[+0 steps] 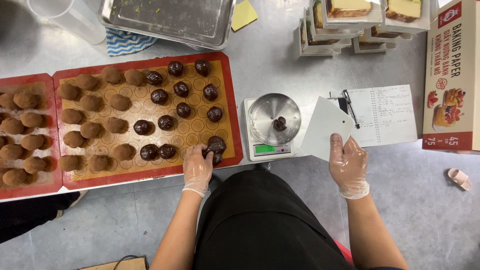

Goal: The person weighs small dark chocolate balls on a digital scale, then wraps each one around a green filling to form a truffle. They place the finished truffles onto a silicone mat on a tray. A coworker is also seen working nearby.

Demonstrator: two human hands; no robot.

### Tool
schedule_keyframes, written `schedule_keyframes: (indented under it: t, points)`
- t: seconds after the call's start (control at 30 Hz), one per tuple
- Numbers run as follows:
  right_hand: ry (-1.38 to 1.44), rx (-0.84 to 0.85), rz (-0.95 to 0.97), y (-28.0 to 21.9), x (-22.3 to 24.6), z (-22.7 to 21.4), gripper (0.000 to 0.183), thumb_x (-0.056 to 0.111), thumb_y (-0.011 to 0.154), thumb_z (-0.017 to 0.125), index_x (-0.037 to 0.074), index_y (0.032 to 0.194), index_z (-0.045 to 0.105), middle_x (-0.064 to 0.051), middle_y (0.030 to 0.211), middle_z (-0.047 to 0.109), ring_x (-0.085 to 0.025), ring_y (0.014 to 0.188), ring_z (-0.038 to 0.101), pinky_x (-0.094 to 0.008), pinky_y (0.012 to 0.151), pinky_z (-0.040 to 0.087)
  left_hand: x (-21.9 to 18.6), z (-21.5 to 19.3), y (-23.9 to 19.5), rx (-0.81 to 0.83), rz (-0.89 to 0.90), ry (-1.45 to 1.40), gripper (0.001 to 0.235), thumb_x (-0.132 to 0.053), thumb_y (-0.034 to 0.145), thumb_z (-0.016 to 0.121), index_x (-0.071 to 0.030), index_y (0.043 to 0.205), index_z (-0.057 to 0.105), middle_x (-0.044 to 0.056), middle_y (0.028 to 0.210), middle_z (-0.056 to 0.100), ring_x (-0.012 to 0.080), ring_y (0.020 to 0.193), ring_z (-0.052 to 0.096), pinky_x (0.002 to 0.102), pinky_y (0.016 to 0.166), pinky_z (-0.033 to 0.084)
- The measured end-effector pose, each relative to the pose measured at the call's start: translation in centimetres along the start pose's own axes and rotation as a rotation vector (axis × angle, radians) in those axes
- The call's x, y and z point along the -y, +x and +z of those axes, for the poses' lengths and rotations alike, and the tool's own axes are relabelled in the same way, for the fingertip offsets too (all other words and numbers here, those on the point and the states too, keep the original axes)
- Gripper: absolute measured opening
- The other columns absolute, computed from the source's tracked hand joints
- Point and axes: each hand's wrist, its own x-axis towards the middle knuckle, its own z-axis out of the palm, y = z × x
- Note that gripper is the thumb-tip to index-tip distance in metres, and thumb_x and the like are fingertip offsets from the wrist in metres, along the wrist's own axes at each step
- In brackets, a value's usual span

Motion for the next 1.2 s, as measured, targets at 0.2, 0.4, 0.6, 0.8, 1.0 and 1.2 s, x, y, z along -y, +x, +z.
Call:
schedule_keyframes:
  t: [0.2, 0.4, 0.6, 0.8, 1.0, 1.2]
  points:
    - [-0.069, 0.050, 0.182, 0.0, -0.7, 0.0, 0.042, 0.027, 0.112, 0.054, -0.006, 0.088, 0.065, -0.022, 0.079, 0.068, -0.034, 0.068, 0.070, -0.045, 0.063, 0.051, -5.9, -1.1, 0.0, -0.050, 0.318, 0.126, 0.055, -0.026, 0.091, 0.072, -0.001, 0.138, 0.057, 0.021, 0.130, 0.061, 0.0347, 0.116, 0.060, 0.050, 0.100, 0.048]
    - [-0.131, 0.020, 0.001, -0.4, -1.3, -0.7, 0.038, 0.023, 0.114, 0.053, -0.006, 0.095, 0.067, -0.024, 0.087, 0.069, -0.040, 0.076, 0.068, -0.046, 0.067, 0.051, -19.5, -0.5, 2.4, 0.400, 0.696, 0.245, 0.067, 0.001, 0.089, 0.064, -0.009, 0.152, 0.042, 0.015, 0.145, 0.052, 0.0285, 0.109, 0.064, 0.040, 0.095, 0.055]
    - [-0.175, -0.003, 0.096, -1.1, -4.5, -0.9, 0.048, 0.026, 0.117, 0.057, -0.008, 0.084, 0.062, -0.024, 0.079, 0.064, -0.038, 0.067, 0.061, -0.047, 0.066, 0.047, -18.0, 6.2, 4.1, 0.416, 0.671, 0.253, 0.032, -0.005, 0.099, 0.058, -0.002, 0.131, 0.058, 0.017, 0.124, 0.063, 0.0291, 0.112, 0.064, 0.039, 0.100, 0.054]
    - [-0.147, -0.016, 0.052, -0.5, -5.2, -0.7, 0.045, 0.027, 0.117, 0.057, -0.007, 0.089, 0.063, -0.023, 0.079, 0.063, -0.035, 0.067, 0.059, -0.046, 0.066, 0.046, -14.8, 0.9, 2.6, 0.212, 0.409, -0.434, 0.036, -0.010, 0.097, 0.060, -0.002, 0.133, 0.055, 0.018, 0.122, 0.063, 0.0314, 0.105, 0.069, 0.040, 0.097, 0.056]
    - [-0.148, 0.036, 0.045, 0.7, -4.1, 0.2, 0.044, 0.026, 0.117, 0.057, -0.007, 0.090, 0.065, -0.022, 0.078, 0.064, -0.034, 0.066, 0.061, -0.046, 0.064, 0.047, -4.1, -2.3, 2.1, -0.143, -0.017, -0.292, 0.041, -0.017, 0.098, 0.066, -0.012, 0.138, 0.058, 0.012, 0.120, 0.070, 0.0252, 0.108, 0.070, 0.038, 0.097, 0.058]
    - [-0.030, 0.057, -0.154, 1.3, 0.7, 0.7, 0.036, 0.025, 0.117, 0.053, -0.006, 0.108, 0.068, -0.019, 0.087, 0.068, -0.033, 0.073, 0.066, -0.043, 0.067, 0.050, 0.0, -0.7, 1.1, -0.344, 0.226, 0.189, 0.062, -0.023, 0.090, 0.068, 0.001, 0.145, 0.051, 0.022, 0.152, 0.051, 0.0390, 0.124, 0.053, 0.047, 0.100, 0.045]
